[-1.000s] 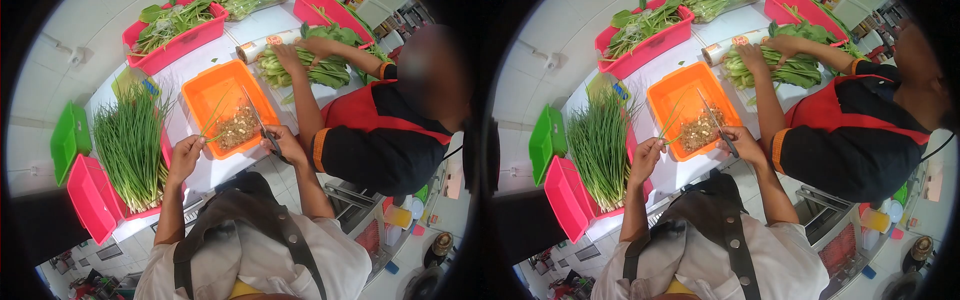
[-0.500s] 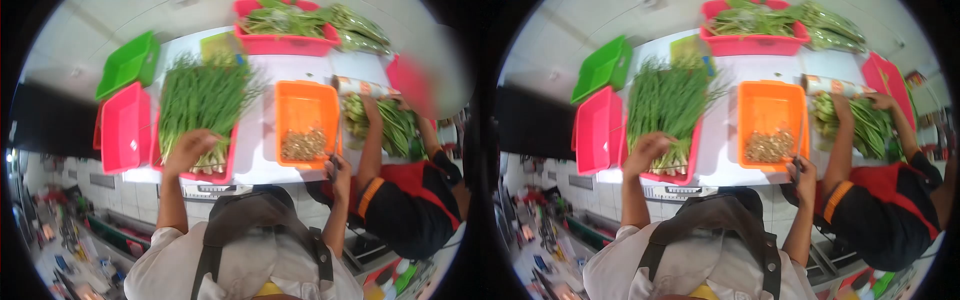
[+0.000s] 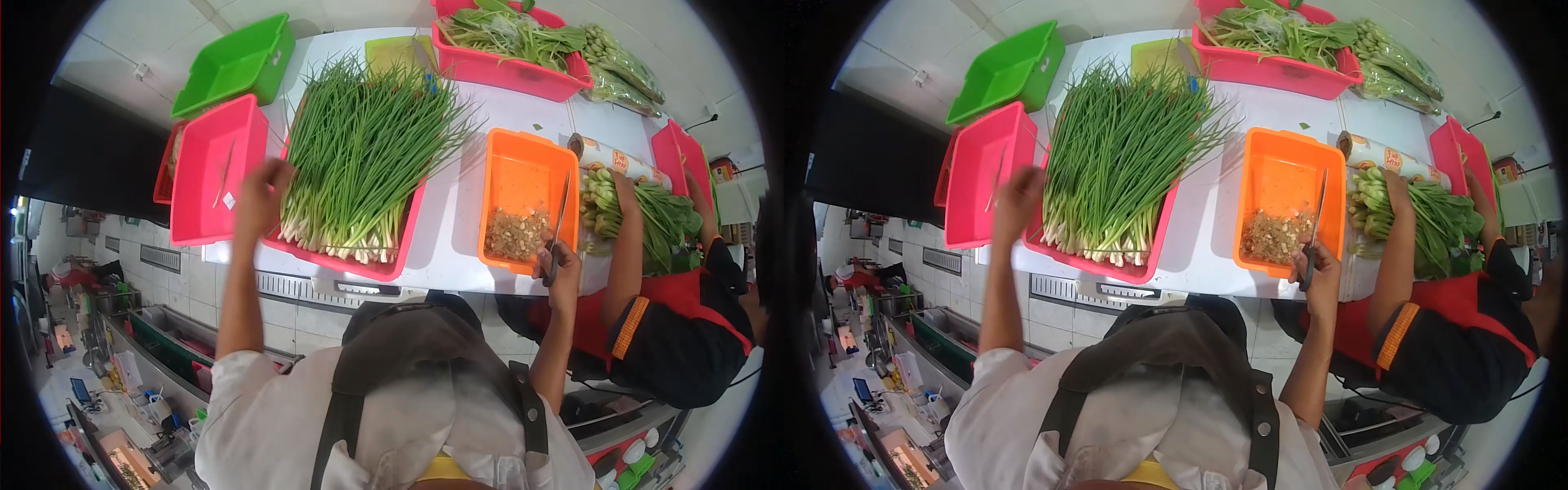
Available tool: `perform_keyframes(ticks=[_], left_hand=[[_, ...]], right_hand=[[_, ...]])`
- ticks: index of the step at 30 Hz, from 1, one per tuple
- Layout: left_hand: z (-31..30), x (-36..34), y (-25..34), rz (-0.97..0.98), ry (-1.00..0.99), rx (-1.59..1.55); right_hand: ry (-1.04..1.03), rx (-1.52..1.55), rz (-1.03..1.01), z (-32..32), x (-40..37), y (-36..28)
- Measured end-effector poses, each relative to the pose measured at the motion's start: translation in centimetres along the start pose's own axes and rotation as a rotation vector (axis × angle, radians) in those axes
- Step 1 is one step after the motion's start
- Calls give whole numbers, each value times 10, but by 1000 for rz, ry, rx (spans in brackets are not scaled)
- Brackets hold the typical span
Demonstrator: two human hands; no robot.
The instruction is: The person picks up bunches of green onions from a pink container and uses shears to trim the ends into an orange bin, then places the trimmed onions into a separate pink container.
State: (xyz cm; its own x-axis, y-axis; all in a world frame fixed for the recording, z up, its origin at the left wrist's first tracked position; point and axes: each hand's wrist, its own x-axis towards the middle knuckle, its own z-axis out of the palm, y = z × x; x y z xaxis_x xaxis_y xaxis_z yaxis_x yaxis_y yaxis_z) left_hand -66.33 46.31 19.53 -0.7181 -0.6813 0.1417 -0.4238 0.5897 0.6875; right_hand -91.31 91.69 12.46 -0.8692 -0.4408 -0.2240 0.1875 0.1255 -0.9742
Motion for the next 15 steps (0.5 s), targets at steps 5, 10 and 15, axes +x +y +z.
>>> perform_keyframes(ticks=[5, 10, 15], left_hand=[[84, -46, 32, -16, -139, 129], [70, -41, 17, -213, 2, -84], [20, -20, 39, -104, 276, -617]], right_hand=[[-10, -16, -9, 4, -7, 14], [17, -12, 11, 7, -15, 13], [-11, 25, -5, 13, -10, 17]])
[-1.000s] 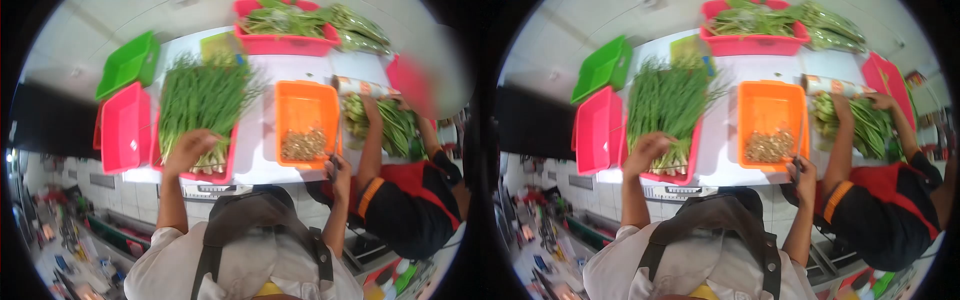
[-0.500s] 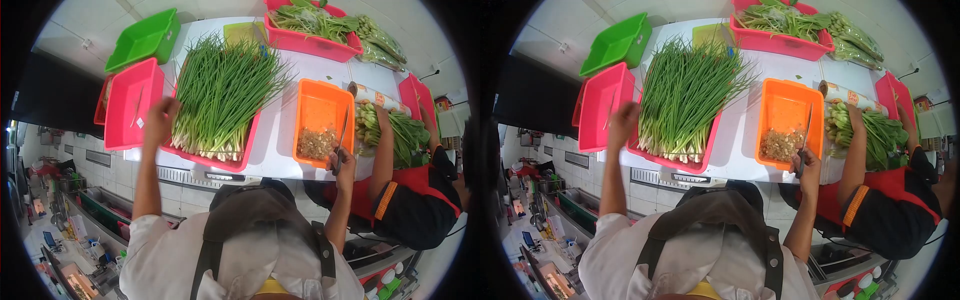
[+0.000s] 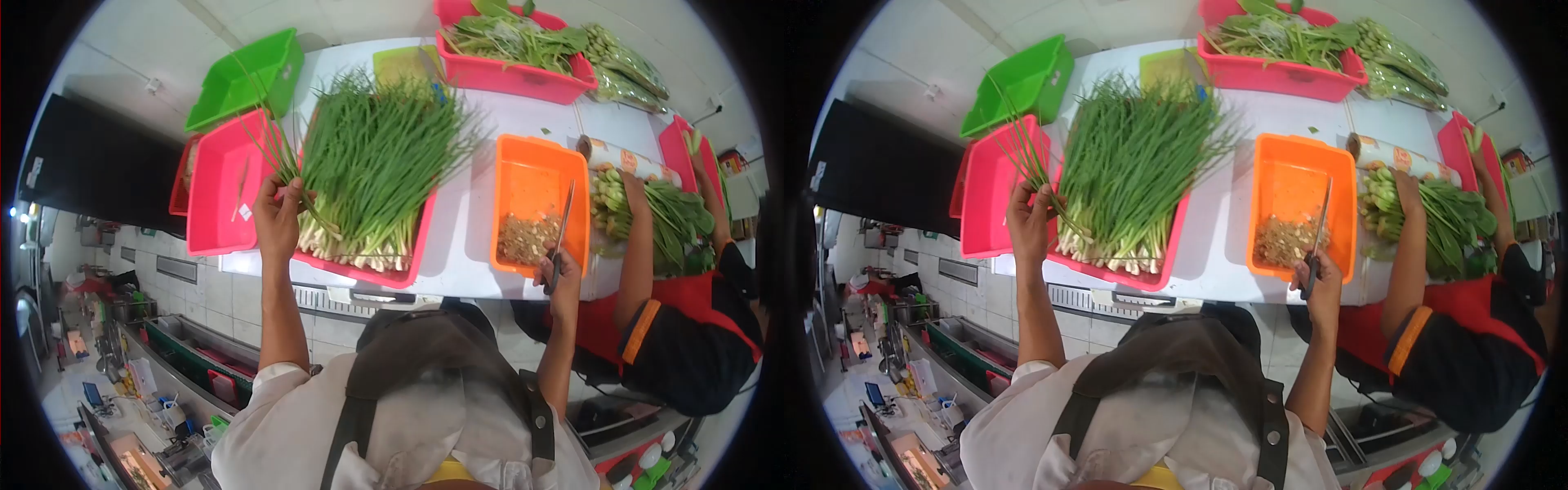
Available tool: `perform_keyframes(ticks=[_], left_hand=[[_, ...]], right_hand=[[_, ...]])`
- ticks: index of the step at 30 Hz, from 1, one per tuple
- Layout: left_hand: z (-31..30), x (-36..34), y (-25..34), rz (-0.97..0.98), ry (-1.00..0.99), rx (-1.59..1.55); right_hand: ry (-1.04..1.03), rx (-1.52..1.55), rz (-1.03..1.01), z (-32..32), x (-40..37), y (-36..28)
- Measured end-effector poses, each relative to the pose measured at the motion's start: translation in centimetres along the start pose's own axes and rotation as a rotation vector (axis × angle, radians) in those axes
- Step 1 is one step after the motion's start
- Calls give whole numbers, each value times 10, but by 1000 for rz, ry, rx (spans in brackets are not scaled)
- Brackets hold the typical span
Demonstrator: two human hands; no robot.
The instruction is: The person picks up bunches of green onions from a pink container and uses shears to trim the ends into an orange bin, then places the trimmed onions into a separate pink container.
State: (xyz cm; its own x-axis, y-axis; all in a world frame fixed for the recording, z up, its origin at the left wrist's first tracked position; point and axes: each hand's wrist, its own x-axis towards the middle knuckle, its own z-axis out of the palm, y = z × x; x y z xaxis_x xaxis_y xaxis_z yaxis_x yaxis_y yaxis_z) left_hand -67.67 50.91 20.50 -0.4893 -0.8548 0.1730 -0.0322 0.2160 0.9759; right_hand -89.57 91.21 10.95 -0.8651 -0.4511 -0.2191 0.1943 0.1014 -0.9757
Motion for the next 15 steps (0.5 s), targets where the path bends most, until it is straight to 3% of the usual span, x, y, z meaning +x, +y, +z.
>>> perform_keyframes(ticks=[3, 4, 7, 15], left_hand=[[2, 11, 16, -21, -21, -170], [13, 11, 17, -28, -53, -357], [54, -3, 25, -167, -187, -558], [157, -61, 3, -270, -699, -430]], right_hand=[[-67, 34, -40, 7, 9, 3], [-91, 35, -53, 11, 9, -1], [-175, 18, -63, 9, 10, -4], [-295, -68, -13, -22, -17, -24]])
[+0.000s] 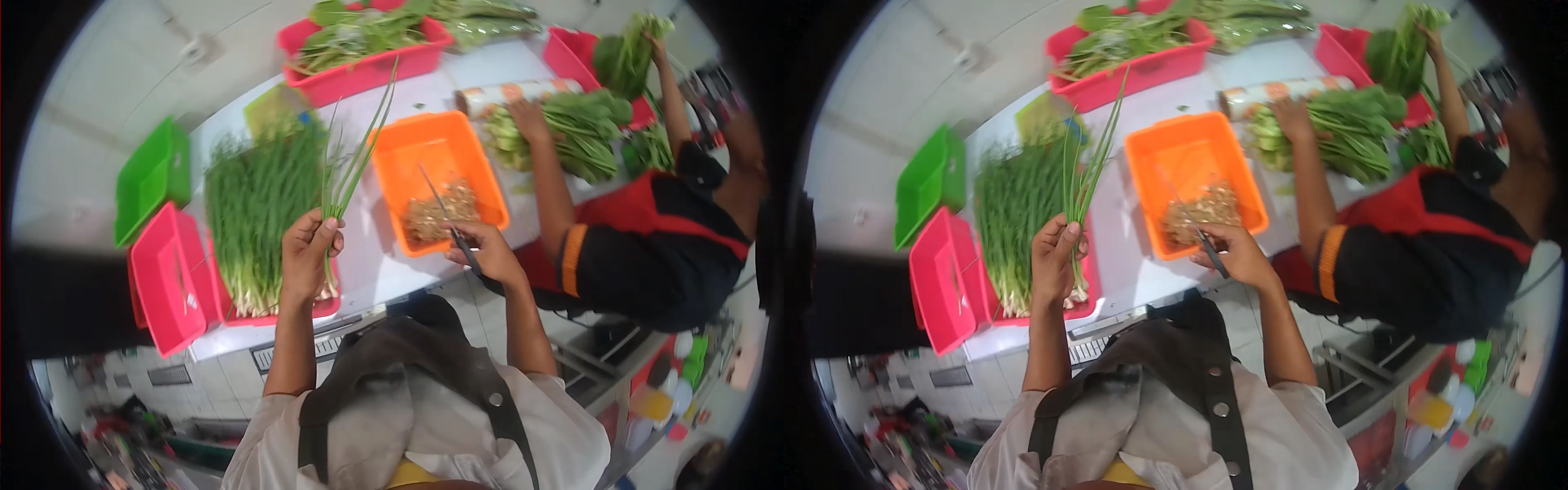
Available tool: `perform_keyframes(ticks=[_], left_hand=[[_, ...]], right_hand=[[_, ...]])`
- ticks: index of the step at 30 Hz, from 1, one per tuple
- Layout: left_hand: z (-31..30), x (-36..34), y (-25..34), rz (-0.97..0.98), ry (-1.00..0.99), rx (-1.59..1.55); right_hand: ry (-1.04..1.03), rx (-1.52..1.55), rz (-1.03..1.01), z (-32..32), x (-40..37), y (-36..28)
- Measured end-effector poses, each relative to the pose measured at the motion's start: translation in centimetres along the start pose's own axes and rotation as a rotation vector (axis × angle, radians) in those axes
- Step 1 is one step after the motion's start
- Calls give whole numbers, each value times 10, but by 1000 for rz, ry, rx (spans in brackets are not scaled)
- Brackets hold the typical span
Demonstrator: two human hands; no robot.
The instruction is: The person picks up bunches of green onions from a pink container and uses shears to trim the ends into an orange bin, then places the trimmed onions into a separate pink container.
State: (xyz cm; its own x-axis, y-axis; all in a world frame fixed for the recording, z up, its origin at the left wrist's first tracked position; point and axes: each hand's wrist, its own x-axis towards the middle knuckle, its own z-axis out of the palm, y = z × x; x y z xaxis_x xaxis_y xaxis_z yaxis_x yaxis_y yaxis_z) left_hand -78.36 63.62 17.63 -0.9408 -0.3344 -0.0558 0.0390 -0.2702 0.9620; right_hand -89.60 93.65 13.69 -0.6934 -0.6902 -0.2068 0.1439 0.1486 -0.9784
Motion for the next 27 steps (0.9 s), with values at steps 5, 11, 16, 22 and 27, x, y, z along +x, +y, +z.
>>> perform_keyframes(ticks=[5, 11, 16, 22, 27], left_hand=[[28, 7, -19, -102, -105, 71], [45, 15, -29, -149, -144, 87], [47, 17, -32, -158, -141, 104], [41, 18, -34, -160, -123, 93], [31, 17, -35, -180, -96, 138]], right_hand=[[46, 97, -3, -10, -24, 3], [116, 87, -15, -14, -31, -2], [143, 121, 18, -17, -29, -2], [155, 19, 63, -20, -23, 4], [234, 85, 73, -27, -23, 12]])
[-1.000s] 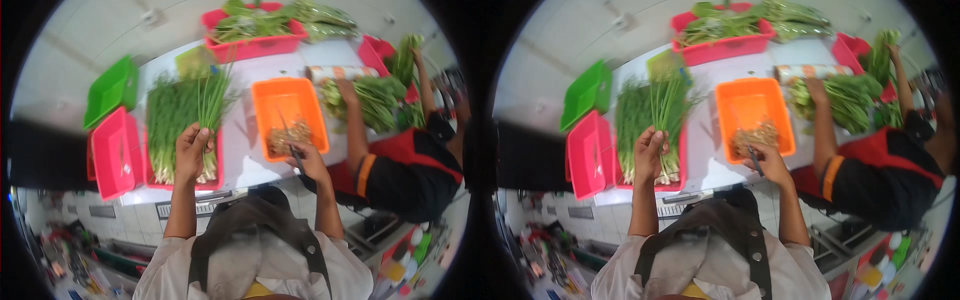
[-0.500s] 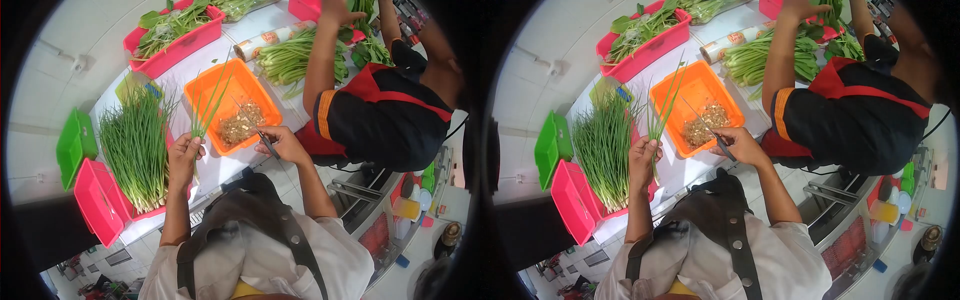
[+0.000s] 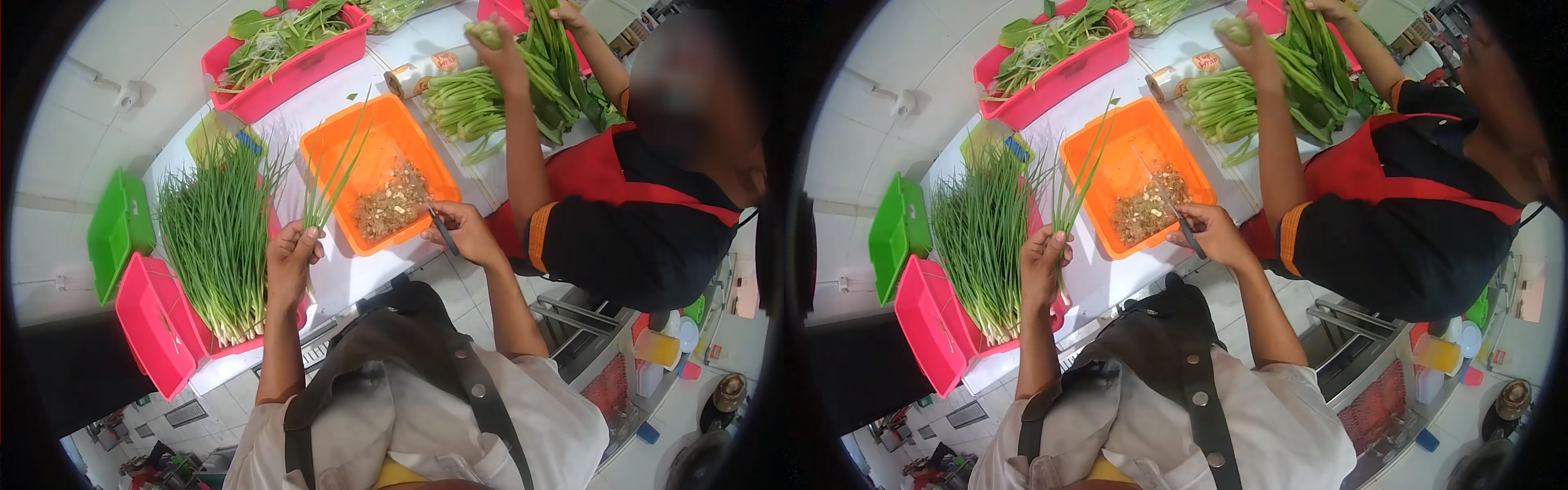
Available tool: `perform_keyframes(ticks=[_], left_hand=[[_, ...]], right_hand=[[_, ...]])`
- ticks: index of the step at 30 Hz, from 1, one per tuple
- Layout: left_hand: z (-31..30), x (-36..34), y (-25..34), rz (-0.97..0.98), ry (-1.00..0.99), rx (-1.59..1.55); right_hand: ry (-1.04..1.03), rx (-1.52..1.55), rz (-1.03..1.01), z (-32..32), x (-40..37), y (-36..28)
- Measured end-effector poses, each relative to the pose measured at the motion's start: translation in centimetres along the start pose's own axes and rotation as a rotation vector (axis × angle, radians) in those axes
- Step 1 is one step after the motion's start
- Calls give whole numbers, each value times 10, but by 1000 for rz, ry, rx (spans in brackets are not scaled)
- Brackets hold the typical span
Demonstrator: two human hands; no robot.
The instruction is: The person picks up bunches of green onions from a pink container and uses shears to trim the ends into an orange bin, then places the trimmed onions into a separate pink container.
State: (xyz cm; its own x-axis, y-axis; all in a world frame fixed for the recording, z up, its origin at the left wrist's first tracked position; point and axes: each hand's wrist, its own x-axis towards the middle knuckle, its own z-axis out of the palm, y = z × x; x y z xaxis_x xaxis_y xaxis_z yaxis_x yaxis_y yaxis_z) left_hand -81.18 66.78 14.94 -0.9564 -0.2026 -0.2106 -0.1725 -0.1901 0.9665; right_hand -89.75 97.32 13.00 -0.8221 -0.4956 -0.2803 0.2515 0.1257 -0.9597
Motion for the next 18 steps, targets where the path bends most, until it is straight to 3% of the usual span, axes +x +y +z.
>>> perform_keyframes(ticks=[11, 18], left_hand=[[-16, -10, -4, 15, -26, 296], [-28, -12, -4, 15, 3, 365]], right_hand=[[-69, -90, 39, -13, 7, 3], [23, -56, 44, -21, 10, 24]])
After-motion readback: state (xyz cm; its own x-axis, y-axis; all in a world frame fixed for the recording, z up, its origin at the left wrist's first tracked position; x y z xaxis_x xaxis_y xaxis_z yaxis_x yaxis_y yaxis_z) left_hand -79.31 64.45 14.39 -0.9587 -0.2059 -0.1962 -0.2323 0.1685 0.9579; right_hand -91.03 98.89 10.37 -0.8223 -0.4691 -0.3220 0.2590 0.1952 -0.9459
